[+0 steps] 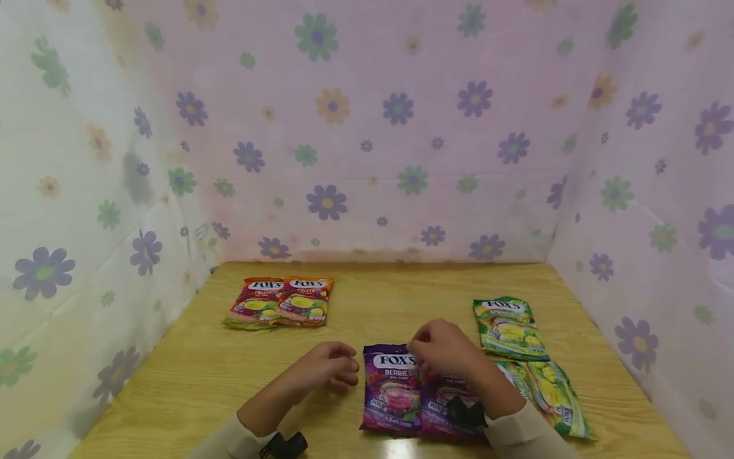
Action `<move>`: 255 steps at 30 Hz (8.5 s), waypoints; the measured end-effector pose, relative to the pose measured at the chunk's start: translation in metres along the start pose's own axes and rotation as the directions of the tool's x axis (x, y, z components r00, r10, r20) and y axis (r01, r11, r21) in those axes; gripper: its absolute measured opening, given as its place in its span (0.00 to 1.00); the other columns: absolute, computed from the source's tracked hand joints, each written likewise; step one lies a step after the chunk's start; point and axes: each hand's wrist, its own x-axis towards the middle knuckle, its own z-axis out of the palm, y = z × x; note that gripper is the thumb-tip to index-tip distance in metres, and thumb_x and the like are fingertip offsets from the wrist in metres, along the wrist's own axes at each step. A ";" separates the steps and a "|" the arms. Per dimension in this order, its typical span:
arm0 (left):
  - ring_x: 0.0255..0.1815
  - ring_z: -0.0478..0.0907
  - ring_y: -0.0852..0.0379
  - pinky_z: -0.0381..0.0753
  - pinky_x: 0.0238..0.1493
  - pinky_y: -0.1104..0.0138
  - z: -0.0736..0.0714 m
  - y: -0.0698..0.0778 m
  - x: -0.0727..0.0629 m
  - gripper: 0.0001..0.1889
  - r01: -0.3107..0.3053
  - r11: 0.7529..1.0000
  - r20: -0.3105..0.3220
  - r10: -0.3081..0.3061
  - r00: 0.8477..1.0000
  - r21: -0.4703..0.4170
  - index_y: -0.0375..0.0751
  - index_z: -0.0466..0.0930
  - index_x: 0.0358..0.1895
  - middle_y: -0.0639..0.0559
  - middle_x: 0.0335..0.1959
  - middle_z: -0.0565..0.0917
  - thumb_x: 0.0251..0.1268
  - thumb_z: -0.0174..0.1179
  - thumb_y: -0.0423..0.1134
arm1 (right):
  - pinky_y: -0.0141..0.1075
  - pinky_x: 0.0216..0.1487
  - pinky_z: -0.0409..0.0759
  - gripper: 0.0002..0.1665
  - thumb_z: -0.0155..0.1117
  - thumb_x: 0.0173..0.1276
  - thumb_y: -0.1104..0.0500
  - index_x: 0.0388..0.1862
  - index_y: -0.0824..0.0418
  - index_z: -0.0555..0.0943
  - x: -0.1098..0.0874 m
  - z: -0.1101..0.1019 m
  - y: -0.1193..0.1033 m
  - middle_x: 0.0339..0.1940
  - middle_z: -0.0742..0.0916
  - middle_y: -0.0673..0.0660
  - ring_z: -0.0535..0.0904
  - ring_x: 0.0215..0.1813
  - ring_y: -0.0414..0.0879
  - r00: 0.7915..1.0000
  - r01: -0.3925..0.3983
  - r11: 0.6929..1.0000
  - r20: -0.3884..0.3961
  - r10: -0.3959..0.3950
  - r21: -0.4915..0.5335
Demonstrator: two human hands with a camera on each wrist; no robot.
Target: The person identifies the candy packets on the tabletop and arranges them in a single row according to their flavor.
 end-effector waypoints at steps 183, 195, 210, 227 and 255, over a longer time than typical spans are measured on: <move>0.39 0.89 0.49 0.89 0.40 0.57 -0.056 0.022 0.003 0.40 -0.078 0.996 -0.015 0.079 0.997 0.053 0.47 0.62 0.79 0.40 0.52 0.83 0.66 0.71 0.43 | 0.51 0.34 0.90 0.42 0.75 0.66 0.56 0.72 0.66 0.64 0.037 0.009 -0.018 0.41 0.86 0.62 0.89 0.31 0.56 0.999 0.045 0.986 0.023 -0.049 0.160; 0.36 0.89 0.51 0.88 0.38 0.61 -0.062 0.033 0.011 0.40 -0.121 0.992 -0.072 0.122 0.990 0.025 0.44 0.61 0.80 0.41 0.48 0.85 0.68 0.69 0.40 | 0.48 0.32 0.89 0.41 0.73 0.68 0.57 0.75 0.64 0.65 0.050 0.002 -0.033 0.44 0.86 0.62 0.89 0.31 0.54 0.998 0.050 0.988 -0.033 -0.046 0.145; 0.38 0.86 0.51 0.86 0.41 0.62 -0.078 0.045 0.022 0.35 -0.180 0.984 -0.189 0.179 0.966 0.012 0.46 0.66 0.78 0.42 0.47 0.84 0.69 0.67 0.38 | 0.43 0.31 0.86 0.37 0.69 0.71 0.56 0.77 0.58 0.68 0.076 0.001 -0.047 0.45 0.86 0.60 0.89 0.32 0.52 0.992 0.073 0.991 -0.113 -0.060 0.114; 0.41 0.87 0.51 0.88 0.43 0.60 -0.087 0.037 0.037 0.26 -0.212 0.977 -0.373 0.202 0.905 0.016 0.48 0.78 0.69 0.44 0.49 0.87 0.68 0.68 0.40 | 0.46 0.37 0.88 0.34 0.72 0.69 0.58 0.73 0.56 0.75 0.102 0.025 -0.043 0.46 0.87 0.60 0.89 0.33 0.49 0.951 0.157 0.978 -0.287 -0.112 0.140; 0.53 0.83 0.50 0.86 0.44 0.66 -0.080 0.015 0.061 0.20 -0.222 0.971 -0.462 0.237 0.855 0.086 0.44 0.82 0.65 0.45 0.59 0.86 0.70 0.64 0.33 | 0.40 0.45 0.89 0.25 0.73 0.68 0.60 0.64 0.53 0.84 0.130 0.056 -0.010 0.54 0.90 0.56 0.88 0.46 0.48 0.892 0.173 0.979 -0.439 -0.109 0.108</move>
